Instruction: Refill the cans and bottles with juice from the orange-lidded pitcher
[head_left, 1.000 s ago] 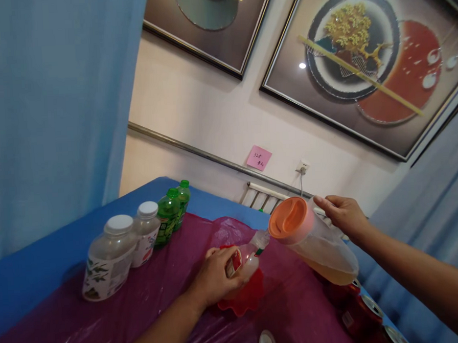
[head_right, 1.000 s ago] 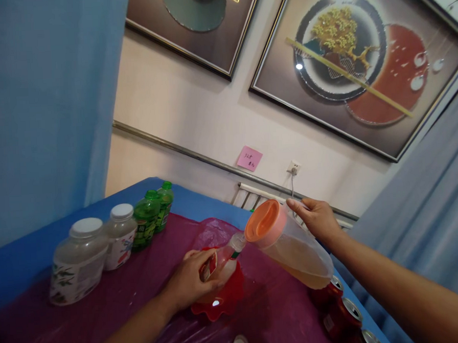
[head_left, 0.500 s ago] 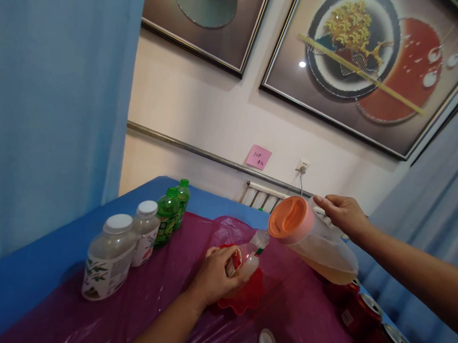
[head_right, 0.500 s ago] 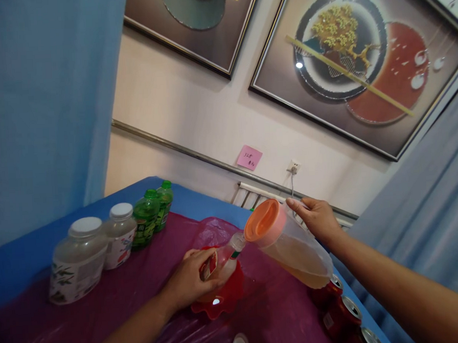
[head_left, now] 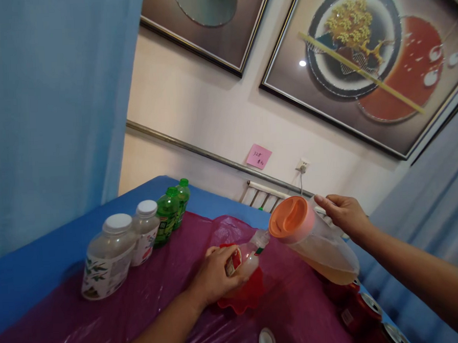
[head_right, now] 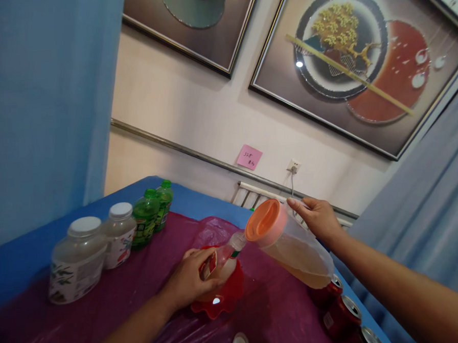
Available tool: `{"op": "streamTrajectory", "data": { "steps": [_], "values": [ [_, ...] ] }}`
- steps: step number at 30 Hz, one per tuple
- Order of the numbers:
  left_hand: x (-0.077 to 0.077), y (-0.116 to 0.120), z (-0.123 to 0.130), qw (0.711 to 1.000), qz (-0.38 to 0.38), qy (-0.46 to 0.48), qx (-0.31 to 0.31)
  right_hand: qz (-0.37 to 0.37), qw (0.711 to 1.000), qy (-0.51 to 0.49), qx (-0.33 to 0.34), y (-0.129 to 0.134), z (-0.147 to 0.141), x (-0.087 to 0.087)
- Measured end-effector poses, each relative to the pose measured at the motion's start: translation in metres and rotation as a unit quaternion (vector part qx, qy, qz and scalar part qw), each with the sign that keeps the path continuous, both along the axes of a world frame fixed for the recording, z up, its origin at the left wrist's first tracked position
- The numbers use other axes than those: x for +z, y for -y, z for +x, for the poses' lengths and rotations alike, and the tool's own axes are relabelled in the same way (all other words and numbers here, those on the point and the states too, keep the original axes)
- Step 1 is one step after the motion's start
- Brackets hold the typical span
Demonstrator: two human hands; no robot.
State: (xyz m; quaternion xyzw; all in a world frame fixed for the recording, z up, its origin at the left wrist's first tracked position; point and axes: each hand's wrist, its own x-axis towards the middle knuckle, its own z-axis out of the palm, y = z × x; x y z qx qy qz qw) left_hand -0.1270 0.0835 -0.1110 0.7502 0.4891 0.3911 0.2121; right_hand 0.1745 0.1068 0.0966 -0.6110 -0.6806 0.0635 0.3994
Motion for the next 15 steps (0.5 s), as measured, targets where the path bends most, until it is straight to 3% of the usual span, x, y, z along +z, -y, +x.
{"op": "streamTrajectory", "data": {
  "steps": [15],
  "values": [
    [-0.0002,0.0007,0.0001,1.000,0.012,0.008,-0.002,0.010,1.000,0.004,0.002,0.0002,-0.0022,-0.0033]
  ]
}}
